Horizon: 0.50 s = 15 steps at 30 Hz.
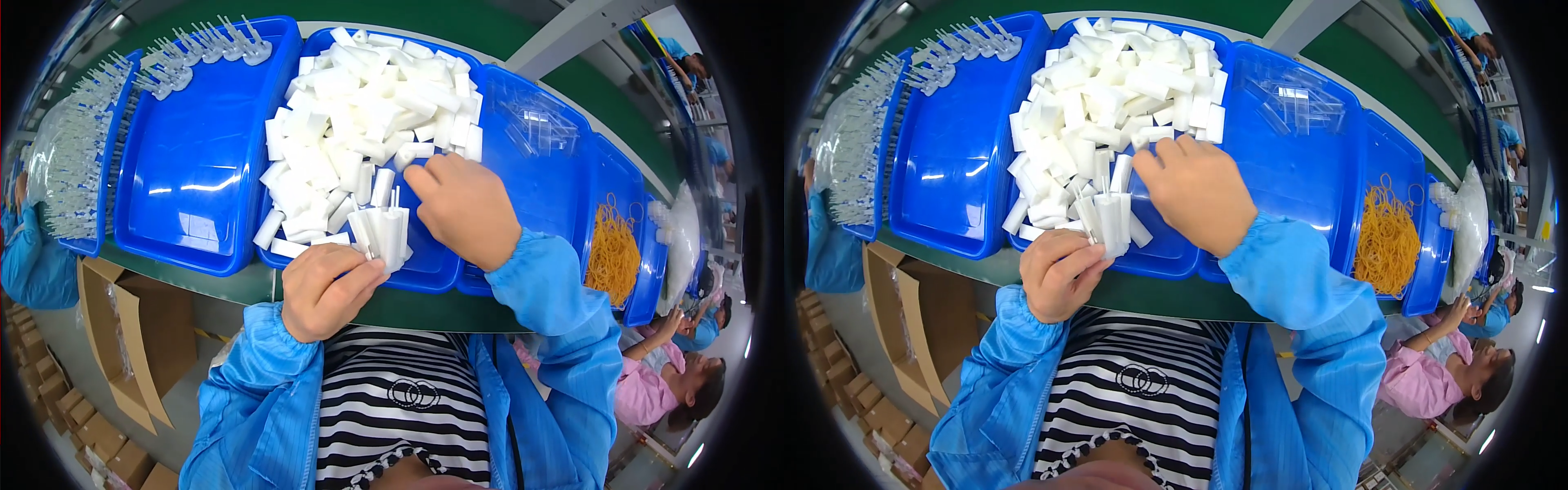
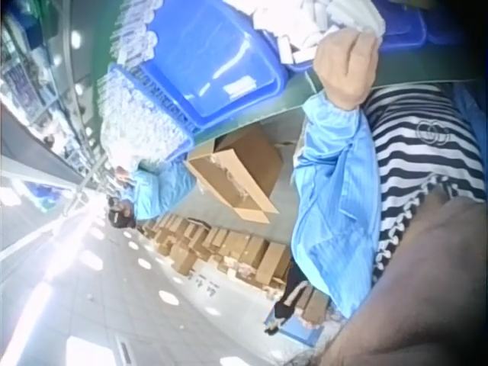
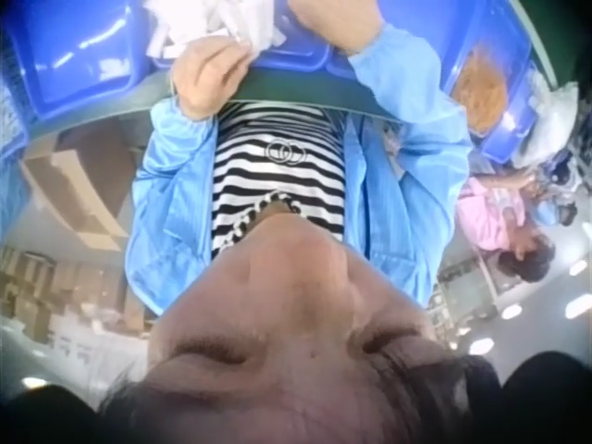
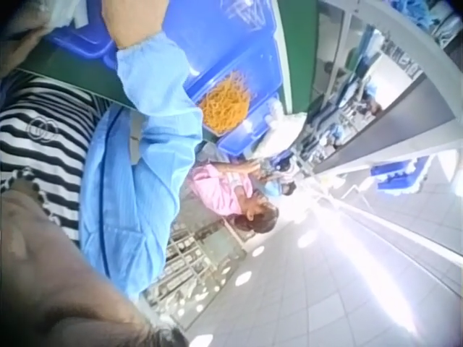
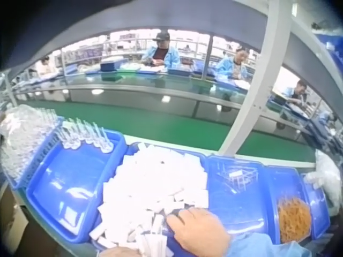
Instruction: The person assembles foam components into clear plastic holders by hand, secures the bundles with rubber bands, and places the completed units onto a tray.
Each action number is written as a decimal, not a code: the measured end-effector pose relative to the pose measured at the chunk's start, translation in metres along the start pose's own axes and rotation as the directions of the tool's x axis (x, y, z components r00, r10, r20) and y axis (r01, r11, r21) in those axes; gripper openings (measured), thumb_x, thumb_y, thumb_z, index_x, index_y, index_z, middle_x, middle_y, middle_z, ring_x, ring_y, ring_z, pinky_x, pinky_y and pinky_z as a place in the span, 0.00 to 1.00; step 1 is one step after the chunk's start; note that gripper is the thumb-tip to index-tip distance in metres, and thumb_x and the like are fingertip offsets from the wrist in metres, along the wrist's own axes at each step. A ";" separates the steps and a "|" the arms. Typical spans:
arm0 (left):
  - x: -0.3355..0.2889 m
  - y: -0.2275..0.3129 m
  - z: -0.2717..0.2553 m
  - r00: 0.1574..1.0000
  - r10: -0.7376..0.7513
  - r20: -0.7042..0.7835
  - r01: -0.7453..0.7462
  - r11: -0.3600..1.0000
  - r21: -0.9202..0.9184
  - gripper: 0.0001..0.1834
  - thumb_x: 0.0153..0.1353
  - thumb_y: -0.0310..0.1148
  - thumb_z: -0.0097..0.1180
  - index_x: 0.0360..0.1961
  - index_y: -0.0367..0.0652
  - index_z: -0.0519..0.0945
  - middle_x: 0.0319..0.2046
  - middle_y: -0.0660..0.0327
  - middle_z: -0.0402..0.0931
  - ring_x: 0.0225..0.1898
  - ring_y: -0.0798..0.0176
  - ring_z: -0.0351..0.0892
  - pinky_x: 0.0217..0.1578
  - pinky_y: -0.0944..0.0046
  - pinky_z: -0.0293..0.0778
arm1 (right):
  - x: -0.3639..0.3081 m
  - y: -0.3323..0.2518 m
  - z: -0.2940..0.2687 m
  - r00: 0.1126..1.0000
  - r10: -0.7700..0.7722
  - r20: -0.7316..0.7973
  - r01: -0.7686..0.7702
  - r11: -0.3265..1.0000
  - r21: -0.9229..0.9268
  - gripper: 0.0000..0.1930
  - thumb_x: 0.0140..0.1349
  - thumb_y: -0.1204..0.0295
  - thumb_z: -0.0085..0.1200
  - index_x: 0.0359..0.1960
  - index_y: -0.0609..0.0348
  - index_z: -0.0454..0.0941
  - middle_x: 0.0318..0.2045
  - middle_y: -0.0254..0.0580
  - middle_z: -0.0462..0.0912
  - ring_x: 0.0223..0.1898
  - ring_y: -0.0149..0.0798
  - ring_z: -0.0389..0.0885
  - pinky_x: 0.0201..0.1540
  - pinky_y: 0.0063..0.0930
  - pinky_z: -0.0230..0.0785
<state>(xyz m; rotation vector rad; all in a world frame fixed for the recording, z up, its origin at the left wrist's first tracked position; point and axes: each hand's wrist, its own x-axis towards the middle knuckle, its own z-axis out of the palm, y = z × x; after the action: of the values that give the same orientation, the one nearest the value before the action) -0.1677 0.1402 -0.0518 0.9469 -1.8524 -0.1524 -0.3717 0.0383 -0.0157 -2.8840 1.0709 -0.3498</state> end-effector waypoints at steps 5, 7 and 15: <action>0.008 0.004 -0.007 0.988 0.082 0.131 -0.080 0.997 -0.017 0.19 0.43 0.24 0.68 0.40 0.41 0.84 0.34 0.60 0.78 0.31 0.60 0.80 0.30 0.64 0.75 | -0.002 -0.010 -0.028 0.879 0.476 0.039 -0.311 0.509 0.802 0.16 0.57 0.84 0.53 0.48 0.65 0.75 0.39 0.46 0.83 0.38 0.37 0.84 0.40 0.28 0.76; 0.016 0.010 -0.008 0.962 0.148 0.229 -0.144 0.989 -0.034 0.18 0.43 0.26 0.64 0.40 0.43 0.86 0.35 0.62 0.77 0.32 0.62 0.79 0.31 0.65 0.75 | -0.007 -0.013 -0.036 0.802 0.590 0.090 -0.223 0.156 0.962 0.12 0.65 0.82 0.50 0.50 0.67 0.74 0.43 0.48 0.83 0.48 0.38 0.83 0.47 0.27 0.77; 0.032 0.023 -0.002 0.929 0.170 0.329 -0.163 0.985 -0.051 0.18 0.41 0.27 0.64 0.38 0.45 0.86 0.34 0.65 0.77 0.31 0.66 0.77 0.34 0.66 0.75 | -0.034 -0.024 -0.045 0.882 0.470 0.035 -0.260 0.424 0.867 0.10 0.65 0.76 0.57 0.47 0.62 0.79 0.42 0.39 0.84 0.42 0.32 0.82 0.47 0.27 0.74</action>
<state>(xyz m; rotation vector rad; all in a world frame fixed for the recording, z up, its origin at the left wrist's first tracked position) -0.1845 0.1352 -0.0166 0.7770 -2.2286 -0.2409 -0.3912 0.0801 0.0244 -1.6734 1.0805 -0.8818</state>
